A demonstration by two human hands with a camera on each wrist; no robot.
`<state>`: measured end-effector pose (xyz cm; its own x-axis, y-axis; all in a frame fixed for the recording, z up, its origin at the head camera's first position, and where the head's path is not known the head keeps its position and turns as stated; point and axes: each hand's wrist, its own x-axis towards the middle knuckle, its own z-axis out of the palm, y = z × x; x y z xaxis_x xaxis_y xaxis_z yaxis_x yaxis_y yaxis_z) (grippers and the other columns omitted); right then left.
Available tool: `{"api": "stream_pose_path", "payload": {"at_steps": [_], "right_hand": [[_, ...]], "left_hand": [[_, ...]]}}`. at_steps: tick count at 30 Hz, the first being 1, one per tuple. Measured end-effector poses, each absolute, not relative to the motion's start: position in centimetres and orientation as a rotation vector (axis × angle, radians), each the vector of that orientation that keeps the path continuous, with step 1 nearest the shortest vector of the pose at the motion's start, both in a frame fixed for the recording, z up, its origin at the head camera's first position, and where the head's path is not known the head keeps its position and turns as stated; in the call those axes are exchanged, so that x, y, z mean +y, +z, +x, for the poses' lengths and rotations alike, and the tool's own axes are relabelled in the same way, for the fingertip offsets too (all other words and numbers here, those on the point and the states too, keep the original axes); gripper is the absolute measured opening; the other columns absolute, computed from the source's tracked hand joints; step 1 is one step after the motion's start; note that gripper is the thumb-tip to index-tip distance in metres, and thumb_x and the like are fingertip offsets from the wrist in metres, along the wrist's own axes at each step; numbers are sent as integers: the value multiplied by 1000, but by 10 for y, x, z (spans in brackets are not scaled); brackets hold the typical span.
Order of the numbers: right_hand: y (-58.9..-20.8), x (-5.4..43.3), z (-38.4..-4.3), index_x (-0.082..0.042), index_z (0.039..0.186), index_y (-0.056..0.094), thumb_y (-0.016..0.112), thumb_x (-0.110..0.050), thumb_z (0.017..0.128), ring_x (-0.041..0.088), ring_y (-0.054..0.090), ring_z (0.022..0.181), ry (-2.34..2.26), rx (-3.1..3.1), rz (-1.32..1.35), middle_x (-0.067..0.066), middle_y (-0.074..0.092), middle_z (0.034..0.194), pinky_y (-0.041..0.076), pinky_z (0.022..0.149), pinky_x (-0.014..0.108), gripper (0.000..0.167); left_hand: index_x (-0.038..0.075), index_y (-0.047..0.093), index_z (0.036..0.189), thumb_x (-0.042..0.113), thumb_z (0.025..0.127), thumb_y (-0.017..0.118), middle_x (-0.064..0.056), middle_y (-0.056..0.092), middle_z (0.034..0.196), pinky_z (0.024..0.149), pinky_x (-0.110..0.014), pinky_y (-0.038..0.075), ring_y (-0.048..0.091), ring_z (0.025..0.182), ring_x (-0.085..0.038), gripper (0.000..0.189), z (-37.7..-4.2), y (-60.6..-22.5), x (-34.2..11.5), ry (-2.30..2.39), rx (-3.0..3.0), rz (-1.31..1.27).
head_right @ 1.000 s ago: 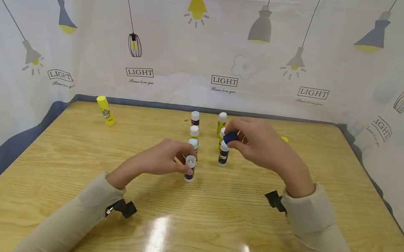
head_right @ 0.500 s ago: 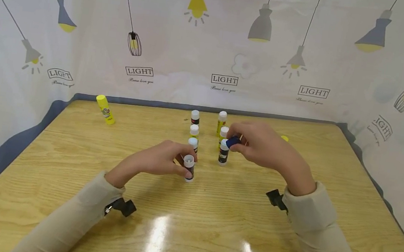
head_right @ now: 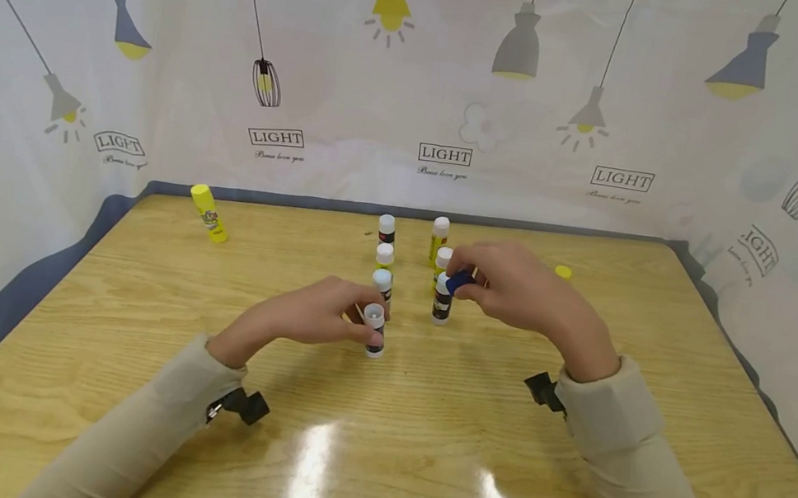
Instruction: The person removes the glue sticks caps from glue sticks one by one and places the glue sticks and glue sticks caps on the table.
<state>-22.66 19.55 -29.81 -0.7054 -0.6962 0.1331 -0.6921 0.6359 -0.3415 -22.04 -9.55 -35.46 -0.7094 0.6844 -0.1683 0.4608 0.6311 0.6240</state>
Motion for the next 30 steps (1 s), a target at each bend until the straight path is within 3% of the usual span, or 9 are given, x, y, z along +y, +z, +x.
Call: {"api": "stream_pose_path", "payload": {"at_steps": [22,30], "right_hand": [[-306,195,-232,-14,105,72,76,-10,94,8,67,81,-606,2800,-1207,-3,74,98,56,73,33,13],[-308,192,-234,-14,105,72,76,-10,94,8,67,81,-582,2800,-1203,-4,75,97,56,73,33,12]], "left_hand": [[15,66,117,34,103,66,-1,75,114,88,-32,57,69,105,-14,24,-223,-353,-98,756,2451,914],[14,66,125,35,103,66,-2,74,115,89,-33,56,69,105,-15,31,-223,-353,-98,702,2456,906]]}}
